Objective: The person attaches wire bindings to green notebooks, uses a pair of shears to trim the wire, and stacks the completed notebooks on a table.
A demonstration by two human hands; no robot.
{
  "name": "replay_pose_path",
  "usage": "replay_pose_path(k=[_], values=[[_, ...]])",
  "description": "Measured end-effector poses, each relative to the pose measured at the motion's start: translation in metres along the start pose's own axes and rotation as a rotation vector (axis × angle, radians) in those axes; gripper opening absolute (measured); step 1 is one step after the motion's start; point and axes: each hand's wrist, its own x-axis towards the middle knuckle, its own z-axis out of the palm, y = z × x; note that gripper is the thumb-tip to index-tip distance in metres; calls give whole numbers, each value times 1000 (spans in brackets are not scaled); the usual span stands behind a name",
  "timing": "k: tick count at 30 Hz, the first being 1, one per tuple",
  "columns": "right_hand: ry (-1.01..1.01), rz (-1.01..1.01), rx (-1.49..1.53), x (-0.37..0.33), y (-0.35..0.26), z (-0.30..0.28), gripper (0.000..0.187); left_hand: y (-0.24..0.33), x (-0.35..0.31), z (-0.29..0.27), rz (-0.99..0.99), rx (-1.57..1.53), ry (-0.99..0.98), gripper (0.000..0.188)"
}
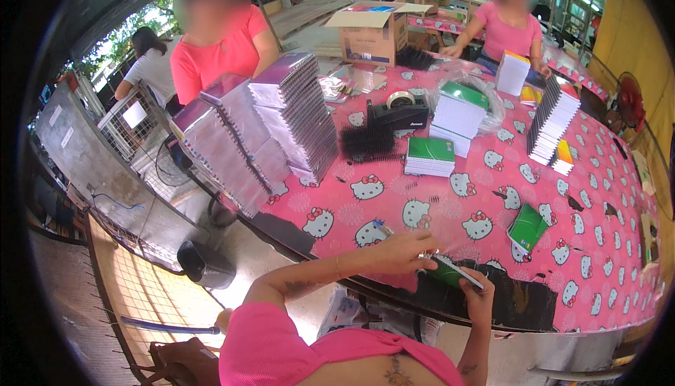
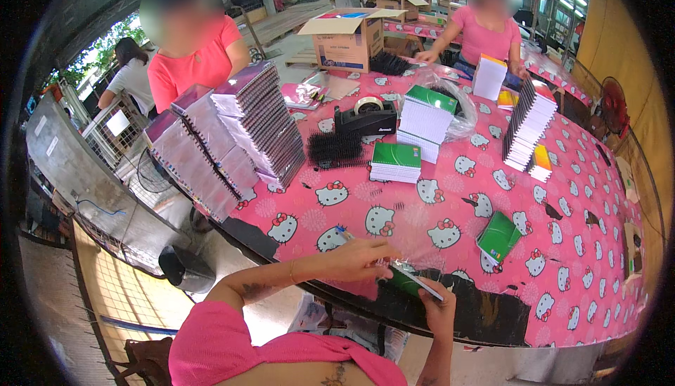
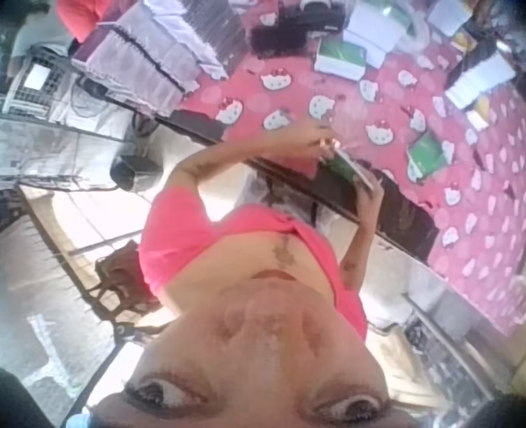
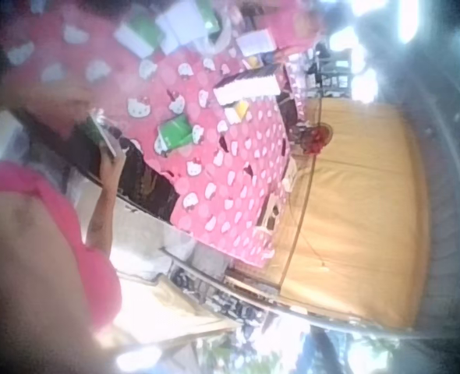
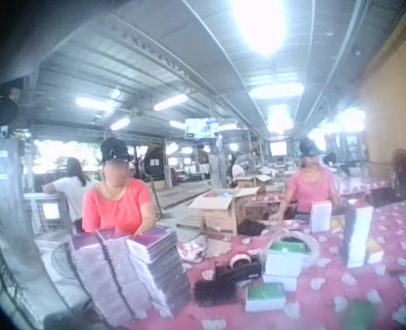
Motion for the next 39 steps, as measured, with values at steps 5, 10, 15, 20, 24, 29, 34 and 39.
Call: replay_pose_path(k=[5,10,15,20,24,29,34,39], values=[[20,-61,25,-1,4,7,22,-20,-2,17,97,29,114,22],[47,-79,37,-1,3,9,22,-18,2,16,-187,-221,18,26],[-20,-78,-1,-2,10,9,22,-40,-2,21,27,-179,70,25],[-35,-54,-10,-5,14,7,22,-42,-3,19,-88,-229,-18,25],[-47,-74,9,-5,11,7,23,-31,-1,13,-162,-291,-82,24],[-64,-91,5,-5,10,8,24,-27,-4,12,-112,-319,-50,21],[-71,-56,-20,-5,5,9,23,-37,-4,18,195,46,112,24],[-26,4,-27,-6,7,7,22,-30,-1,18,206,255,-13,29]])
